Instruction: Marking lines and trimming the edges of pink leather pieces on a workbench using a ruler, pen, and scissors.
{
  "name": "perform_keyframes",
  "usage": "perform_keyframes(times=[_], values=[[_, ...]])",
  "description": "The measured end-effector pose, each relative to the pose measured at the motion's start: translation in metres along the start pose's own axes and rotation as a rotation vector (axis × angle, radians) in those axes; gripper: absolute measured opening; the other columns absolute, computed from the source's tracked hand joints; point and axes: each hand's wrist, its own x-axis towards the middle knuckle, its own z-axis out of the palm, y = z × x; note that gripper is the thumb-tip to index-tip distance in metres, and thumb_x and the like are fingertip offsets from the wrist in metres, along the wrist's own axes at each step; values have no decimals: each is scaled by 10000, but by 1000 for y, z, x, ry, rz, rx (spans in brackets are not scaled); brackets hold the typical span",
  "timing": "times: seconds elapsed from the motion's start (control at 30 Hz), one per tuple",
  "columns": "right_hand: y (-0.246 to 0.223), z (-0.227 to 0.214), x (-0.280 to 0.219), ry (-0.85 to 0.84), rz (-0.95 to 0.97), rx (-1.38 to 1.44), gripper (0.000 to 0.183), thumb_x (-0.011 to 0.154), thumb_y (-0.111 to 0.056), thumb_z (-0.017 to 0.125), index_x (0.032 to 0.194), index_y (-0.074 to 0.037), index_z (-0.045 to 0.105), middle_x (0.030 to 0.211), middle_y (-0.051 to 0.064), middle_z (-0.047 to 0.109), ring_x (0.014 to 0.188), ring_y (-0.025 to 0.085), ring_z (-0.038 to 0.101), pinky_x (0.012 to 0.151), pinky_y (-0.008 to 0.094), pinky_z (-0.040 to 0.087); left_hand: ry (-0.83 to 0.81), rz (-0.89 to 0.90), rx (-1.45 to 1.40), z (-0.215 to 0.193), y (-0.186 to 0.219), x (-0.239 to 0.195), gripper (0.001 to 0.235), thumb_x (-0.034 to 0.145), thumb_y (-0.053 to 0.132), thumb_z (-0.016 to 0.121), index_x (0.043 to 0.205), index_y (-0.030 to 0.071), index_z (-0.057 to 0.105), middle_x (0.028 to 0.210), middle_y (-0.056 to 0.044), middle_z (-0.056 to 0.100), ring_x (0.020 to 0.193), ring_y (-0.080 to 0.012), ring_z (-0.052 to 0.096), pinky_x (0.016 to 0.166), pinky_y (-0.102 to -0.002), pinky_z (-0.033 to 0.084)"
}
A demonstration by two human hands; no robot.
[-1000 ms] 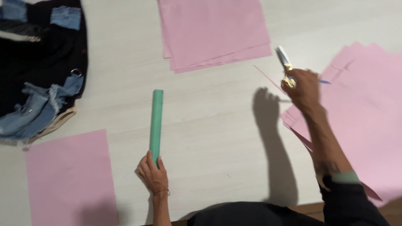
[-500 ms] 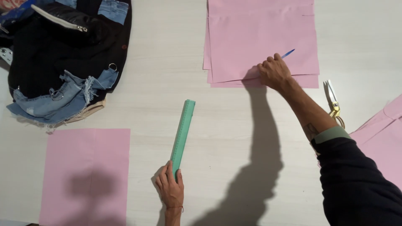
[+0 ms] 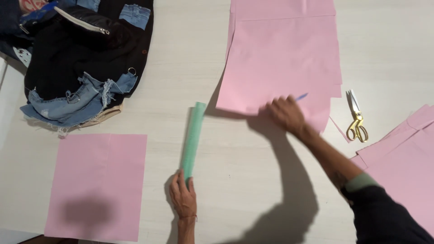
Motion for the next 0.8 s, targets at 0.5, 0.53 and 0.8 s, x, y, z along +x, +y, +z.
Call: perform_keyframes(times=[0.5,0.53,0.8], values=[[-241,-116,-220,-290,-54,497,342,869,-161,657,1193,-52,643,1162,81,652,941,252,573,902,444,435,-269,657,-284,-42,92,12,401,924,116,723,1315,47,667,1299,-98,632,1237,-282,597,1063,-447,504],[-245,-120,-228,-403,-33,522,344,869,-192,682,1188,-69,643,1134,77,645,975,258,578,908,442,430,-319,716,-322,-35,102,4,399,925,125,725,1312,47,663,1300,-109,636,1253,-289,584,1089,-452,477],[-247,-138,-264,-506,194,507,464,878,-244,724,1316,-131,624,1239,38,653,965,198,625,842,397,450,-296,789,-276,-17,116,-25,398,935,47,635,1332,60,650,1381,-74,637,1385,-262,528,1239,-464,348]])
